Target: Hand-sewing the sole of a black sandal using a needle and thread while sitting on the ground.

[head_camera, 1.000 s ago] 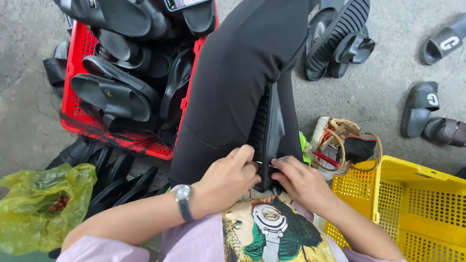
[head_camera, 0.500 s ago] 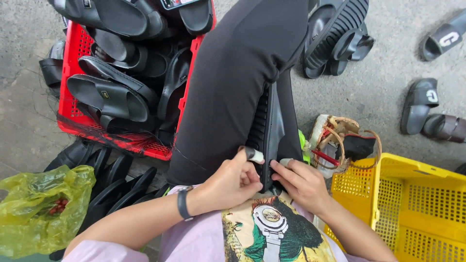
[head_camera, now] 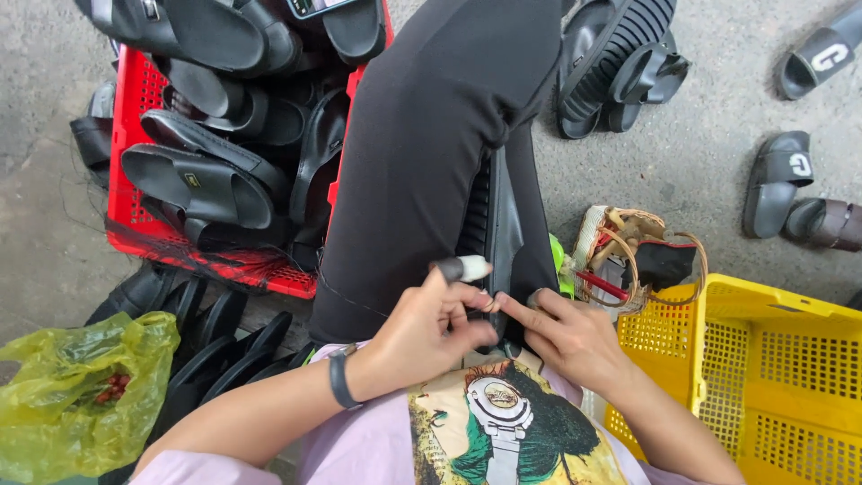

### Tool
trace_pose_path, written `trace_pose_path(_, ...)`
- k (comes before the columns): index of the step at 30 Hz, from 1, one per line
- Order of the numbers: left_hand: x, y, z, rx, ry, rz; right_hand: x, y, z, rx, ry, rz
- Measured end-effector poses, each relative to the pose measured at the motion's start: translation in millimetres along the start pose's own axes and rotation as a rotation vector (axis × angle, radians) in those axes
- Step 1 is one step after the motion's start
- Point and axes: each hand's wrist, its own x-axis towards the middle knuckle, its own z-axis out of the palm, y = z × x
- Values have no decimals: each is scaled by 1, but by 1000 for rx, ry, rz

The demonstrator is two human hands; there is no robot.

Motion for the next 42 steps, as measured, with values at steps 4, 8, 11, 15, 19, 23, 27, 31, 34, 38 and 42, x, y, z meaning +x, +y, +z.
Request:
trace_pose_path(4,10,-3,8,644,98,448,-23,14,-24,-285,-341,146)
trace_pose_path(8,11,-1,9,841,112,613,-35,18,-43,-267,-531,257)
trace_pose_path(11,12,-16,6,955,161,786,-30,21,-12,98,-150,189)
trace_pose_path(15,13,-13,9,949,154,747,-27,25,5,65,-21,185)
trace_pose_path(19,24,-26,20,949,135,744,-43,37,11,317,224,343)
trace_pose_path(23,27,-25,23,947,129,774,-38,23,12,360,177,349)
trace_pose_path(27,16,-25,16,884,135,775,-36,24,8,190,118,254)
trace_pose_path(31,7,-26,6,923,132,740,-21,6,0,-20,41,157)
trace_pose_path(34,4,-19,3,937,117,738,-23,3,5,-122,9,166)
trace_pose_path(38,5,-20,1,951,102,740,-24,-2,9,-121,2,171)
trace_pose_path(42,5,-23,0,940,121,762,-19,-11,2,8,-22,140)
